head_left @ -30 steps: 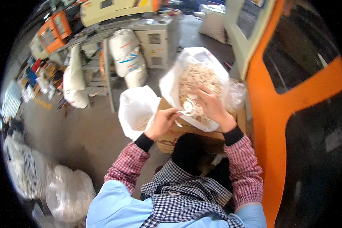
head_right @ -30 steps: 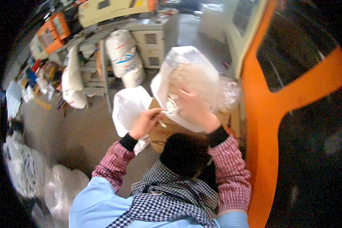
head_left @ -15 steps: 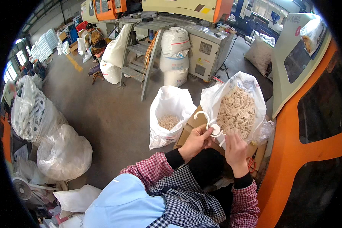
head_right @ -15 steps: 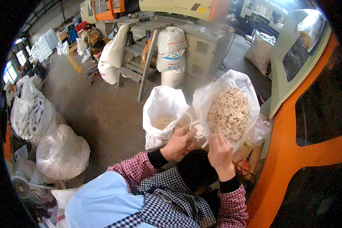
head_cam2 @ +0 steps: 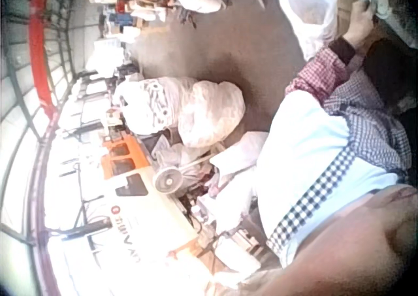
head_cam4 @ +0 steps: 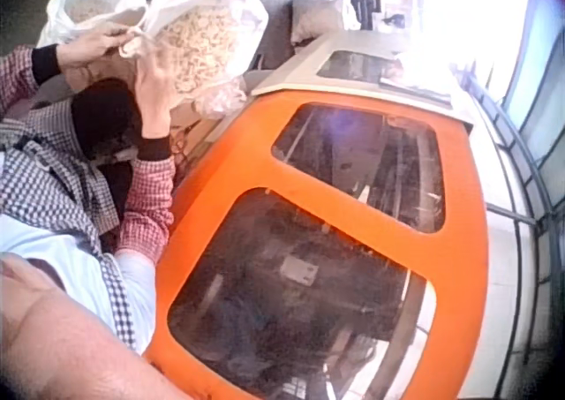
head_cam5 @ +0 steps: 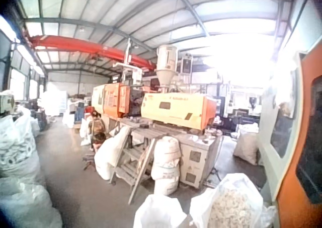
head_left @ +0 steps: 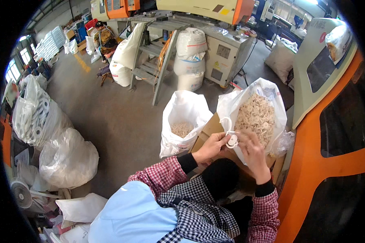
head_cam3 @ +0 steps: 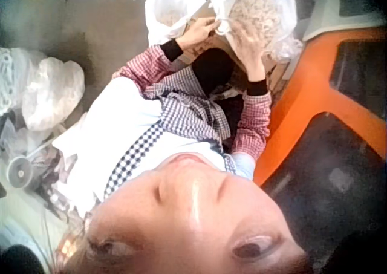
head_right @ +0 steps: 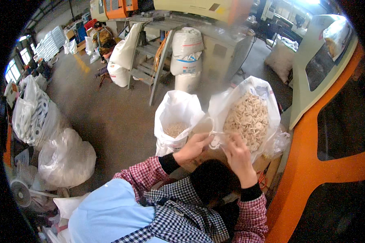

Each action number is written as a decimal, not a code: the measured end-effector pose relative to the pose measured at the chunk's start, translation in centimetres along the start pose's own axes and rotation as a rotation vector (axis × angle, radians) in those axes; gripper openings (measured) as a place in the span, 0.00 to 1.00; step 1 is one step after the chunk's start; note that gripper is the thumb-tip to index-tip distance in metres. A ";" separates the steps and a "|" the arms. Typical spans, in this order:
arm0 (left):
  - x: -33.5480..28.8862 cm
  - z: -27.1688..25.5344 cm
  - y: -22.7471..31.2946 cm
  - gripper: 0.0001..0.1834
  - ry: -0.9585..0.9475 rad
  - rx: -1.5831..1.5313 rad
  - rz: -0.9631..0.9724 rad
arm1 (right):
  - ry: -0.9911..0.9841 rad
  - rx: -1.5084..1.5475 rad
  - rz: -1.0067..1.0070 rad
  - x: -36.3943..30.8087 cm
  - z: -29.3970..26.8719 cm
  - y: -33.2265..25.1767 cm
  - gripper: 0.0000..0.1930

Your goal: The person sits on the floor in a factory setting and repeatedly picks up small white plastic components from a bag. They insert these components into a mechanism inside an orange industrial machine, then remove them and place them into a cardboard box.

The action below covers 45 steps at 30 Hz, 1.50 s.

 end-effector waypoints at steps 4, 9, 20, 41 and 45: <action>-2.1 2.1 -0.4 0.14 -0.204 -0.072 -0.228 | -0.095 0.096 -0.037 -1.3 -0.3 -2.5 0.10; -2.8 0.8 -0.1 0.06 0.285 0.403 0.523 | -0.188 0.366 0.273 -4.3 1.8 -1.1 0.08; -4.0 2.7 -6.4 0.10 -0.310 -0.671 -0.632 | 0.063 0.599 0.353 -5.7 2.5 -4.1 0.20; 5.7 -21.3 -11.0 0.20 0.776 1.030 -0.155 | 0.340 0.494 1.087 -12.0 6.6 19.9 0.16; 2.4 -15.5 -10.3 0.14 0.647 0.980 0.086 | 0.460 0.277 0.943 -10.4 0.6 14.8 0.13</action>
Point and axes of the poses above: each hand's wrist, its own x-axis towards the middle knuckle, its own z-axis out of the palm, y = z × x, the point moved 7 cm from there along x, towards the middle knuckle, and after that the axes turned 13 degrees about -z, right-handed, at the moved point
